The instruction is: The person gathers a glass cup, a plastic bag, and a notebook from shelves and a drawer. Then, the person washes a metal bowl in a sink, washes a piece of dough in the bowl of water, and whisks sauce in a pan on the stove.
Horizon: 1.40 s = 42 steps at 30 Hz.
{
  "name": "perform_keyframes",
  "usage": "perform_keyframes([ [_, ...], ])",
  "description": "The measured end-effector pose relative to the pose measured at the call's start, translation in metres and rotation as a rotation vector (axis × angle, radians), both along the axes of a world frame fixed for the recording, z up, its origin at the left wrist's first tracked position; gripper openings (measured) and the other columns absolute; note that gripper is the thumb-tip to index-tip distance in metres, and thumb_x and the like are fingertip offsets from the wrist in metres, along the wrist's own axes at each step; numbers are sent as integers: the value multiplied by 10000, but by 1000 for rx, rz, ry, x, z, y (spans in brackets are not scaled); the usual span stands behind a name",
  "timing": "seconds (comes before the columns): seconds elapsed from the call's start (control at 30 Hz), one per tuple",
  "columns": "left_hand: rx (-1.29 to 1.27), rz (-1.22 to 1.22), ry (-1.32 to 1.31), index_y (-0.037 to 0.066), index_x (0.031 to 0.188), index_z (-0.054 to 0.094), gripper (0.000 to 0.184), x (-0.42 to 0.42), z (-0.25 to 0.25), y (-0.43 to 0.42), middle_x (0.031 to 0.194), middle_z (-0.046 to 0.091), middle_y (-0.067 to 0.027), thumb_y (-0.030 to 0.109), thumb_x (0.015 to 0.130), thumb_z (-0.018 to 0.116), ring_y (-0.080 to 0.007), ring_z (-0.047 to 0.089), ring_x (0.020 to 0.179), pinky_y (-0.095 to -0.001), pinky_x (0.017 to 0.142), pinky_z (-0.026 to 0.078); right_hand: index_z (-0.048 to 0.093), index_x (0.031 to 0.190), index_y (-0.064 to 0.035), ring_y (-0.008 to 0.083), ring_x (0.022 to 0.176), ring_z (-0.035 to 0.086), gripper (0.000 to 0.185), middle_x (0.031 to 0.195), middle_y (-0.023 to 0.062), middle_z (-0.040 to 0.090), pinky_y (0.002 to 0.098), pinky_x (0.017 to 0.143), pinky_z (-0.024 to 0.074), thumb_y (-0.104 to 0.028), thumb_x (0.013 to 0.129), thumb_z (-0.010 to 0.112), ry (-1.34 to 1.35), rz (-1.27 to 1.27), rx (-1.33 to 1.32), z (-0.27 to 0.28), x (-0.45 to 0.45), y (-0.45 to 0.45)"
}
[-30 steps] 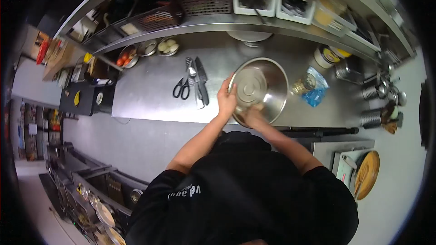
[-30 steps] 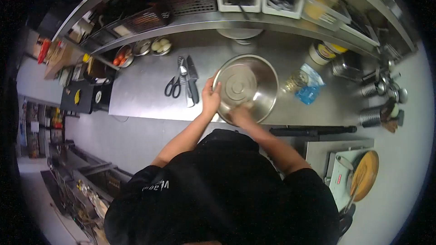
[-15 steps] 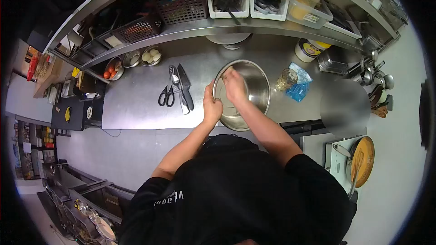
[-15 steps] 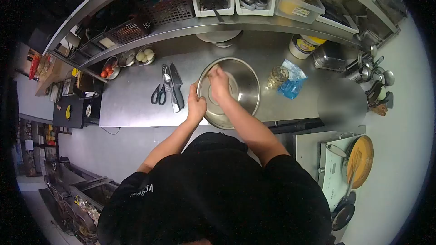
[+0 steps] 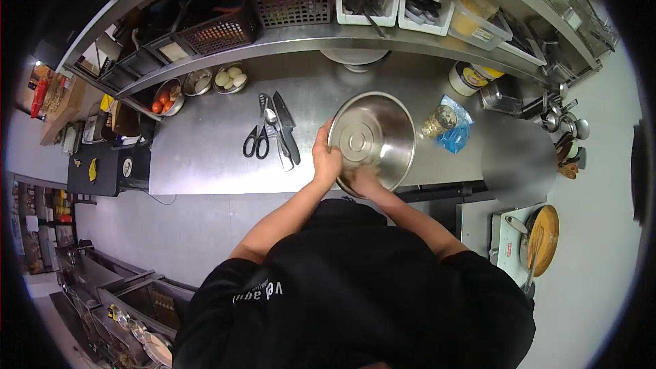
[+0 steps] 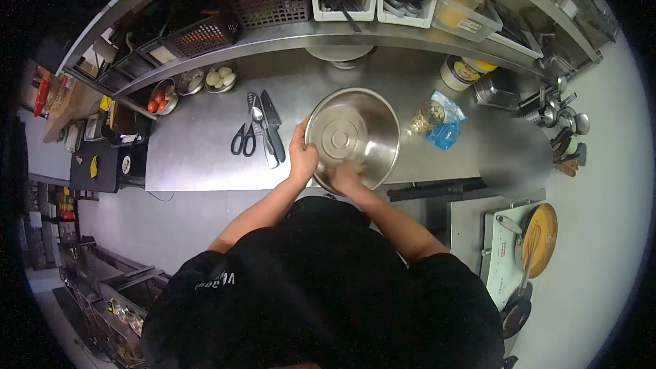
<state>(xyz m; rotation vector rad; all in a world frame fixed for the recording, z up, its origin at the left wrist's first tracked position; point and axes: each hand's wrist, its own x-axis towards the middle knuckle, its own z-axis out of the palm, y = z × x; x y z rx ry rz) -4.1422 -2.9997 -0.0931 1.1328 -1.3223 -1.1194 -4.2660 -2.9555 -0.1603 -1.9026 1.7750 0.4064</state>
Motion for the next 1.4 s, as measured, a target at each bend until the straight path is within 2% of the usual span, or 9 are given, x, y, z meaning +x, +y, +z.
perform_keyframes([
  [0.13, 13, -34, 94, -28, 1330, 469, 702, 11, -5, -21, 1301, 547, -206, -188, 663, 321, -276, 474, 1284, -319, 1093, 314, 678, 957, -20, 287, 877, 668, 245, 901, 170, 690, 346, 745, 488, -191, 957, 502, -1195, -541, -91, 7, 28, -1],
  [0.33, 120, -166, 144, -4, 1318, 485, 696, 15, -25, -30, 1253, 574, -191, -188, 668, 317, -258, 509, 1231, -301, 1052, 347, 255, 1382, 4, 335, 1134, 548, 496, 1354, 217, 394, 395, 952, 449, -205, 975, 447, -99, -196, -407, -18, -70, -1],
  [0.5, 157, -217, 141, 3, 1213, 511, 532, 3, -49, -44, 1062, 608, -109, -151, 722, 378, -172, 575, 977, -271, 887, 445, 335, 1467, -53, 248, 1434, 244, 516, 1520, 166, 315, 323, 1180, 159, -340, 1042, 276, -973, -549, -274, -43, -10, -29],
  [0.6, 171, -265, 129, 24, 1135, 520, 480, 2, -31, -45, 981, 611, -76, -153, 710, 380, -147, 573, 902, -265, 816, 472, 383, 1433, -74, 223, 1429, 273, 472, 1525, 114, 323, 351, 1165, 243, -163, 971, 401, -222, 204, -642, -34, -29, -43],
  [0.77, -27, -272, 98, -29, 1221, 519, 561, 4, -56, -50, 1061, 602, -114, -126, 680, 404, -207, 561, 983, -292, 925, 414, 377, 1401, -3, 351, 1217, 499, 487, 1397, 190, 464, 417, 1035, 405, -132, 936, 447, 206, -331, -726, -78, -89, -24],
  [0.97, 74, -239, 213, -41, 1235, 508, 520, -8, -52, -36, 1155, 599, -144, -120, 729, 415, -228, 583, 1015, -330, 919, 453, 708, 805, -24, 273, 776, 685, 165, 769, 190, 685, 412, 686, 533, -148, 742, 619, -473, -423, -334, -14, 10, 2],
  [1.13, 272, -223, 212, -60, 1157, 514, 375, 3, -102, -74, 1121, 575, -182, -15, 785, 507, -285, 581, 910, -436, 805, 508, 659, 1120, -9, 133, 857, 651, 315, 1002, 65, 661, 275, 752, 549, -16, 809, 603, -1756, -779, -500, 65, -27, 121],
  [1.37, -215, 189, -910, -73, 1347, 373, 666, -26, -83, -41, 1342, 425, -289, 166, 778, 621, -417, 473, 1191, -637, 856, 447, 626, 1186, -55, 179, 1004, 630, 306, 1119, 73, 655, 313, 811, 521, -249, 952, 583, -1594, -1507, -948, -61, -5, 488],
  [1.4, -546, 238, -1000, -37, 1403, 328, 735, -29, -75, -25, 1432, 350, -268, 228, 795, 645, -421, 383, 1306, -660, 906, 412, 676, 1116, -54, 169, 962, 638, 281, 1051, 74, 689, 300, 795, 510, -237, 914, 607, -891, -1738, -544, -59, 8, 548],
])
